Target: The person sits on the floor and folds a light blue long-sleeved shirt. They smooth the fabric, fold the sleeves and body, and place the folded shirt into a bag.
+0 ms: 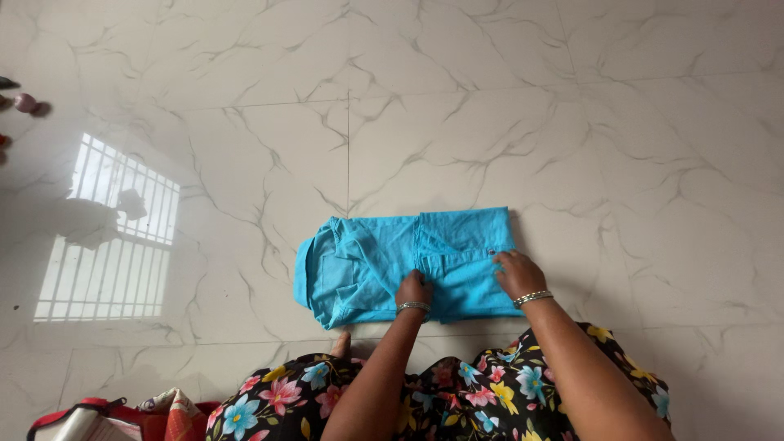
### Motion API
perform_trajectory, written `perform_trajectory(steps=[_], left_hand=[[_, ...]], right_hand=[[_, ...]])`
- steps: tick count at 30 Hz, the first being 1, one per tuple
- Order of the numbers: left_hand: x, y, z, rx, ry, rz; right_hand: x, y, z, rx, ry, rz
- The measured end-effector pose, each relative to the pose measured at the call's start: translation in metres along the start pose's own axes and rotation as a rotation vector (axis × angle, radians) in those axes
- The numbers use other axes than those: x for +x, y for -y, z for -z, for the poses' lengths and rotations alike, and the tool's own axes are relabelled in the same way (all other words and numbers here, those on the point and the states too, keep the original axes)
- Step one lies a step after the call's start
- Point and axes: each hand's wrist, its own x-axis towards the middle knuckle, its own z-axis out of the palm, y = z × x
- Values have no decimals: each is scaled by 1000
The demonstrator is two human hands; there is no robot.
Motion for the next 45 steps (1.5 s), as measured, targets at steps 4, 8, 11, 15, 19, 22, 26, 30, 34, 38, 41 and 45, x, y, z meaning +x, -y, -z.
perform_trajectory(steps=[4,8,11,15,19,22,26,30,34,38,41,45], left_hand=[[-4,-27,16,-109,-285,-105],[25,-22,0,-477,-300,-148],[52,-17,-30,-855,-135,82],[73,-21,-51,-1005,-58,275],[91,-30,-51,-1042,37,322],[95,-38,-38,-1090,149,362],[97,-49,-37,-932,51,371],[92,-51,-44,-484,-265,58],[73,-67,-39,-620,-413,-235],[71,-62,-37,-882,-182,-180],[80,-43,-42,-1178,93,-196],[82,-37,-37,-1196,267,-198]], right_hand=[[5,24,3,10,93,168],[14,23,12,122,212,101],[23,15,6,129,224,169],[23,14,13,207,277,95],[20,34,42,410,169,96],[19,39,60,415,235,-17],[19,40,70,469,141,4],[17,41,75,529,56,42],[17,38,71,601,66,17],[20,36,53,506,103,47],[23,33,36,431,133,117],[25,31,6,364,47,297]])
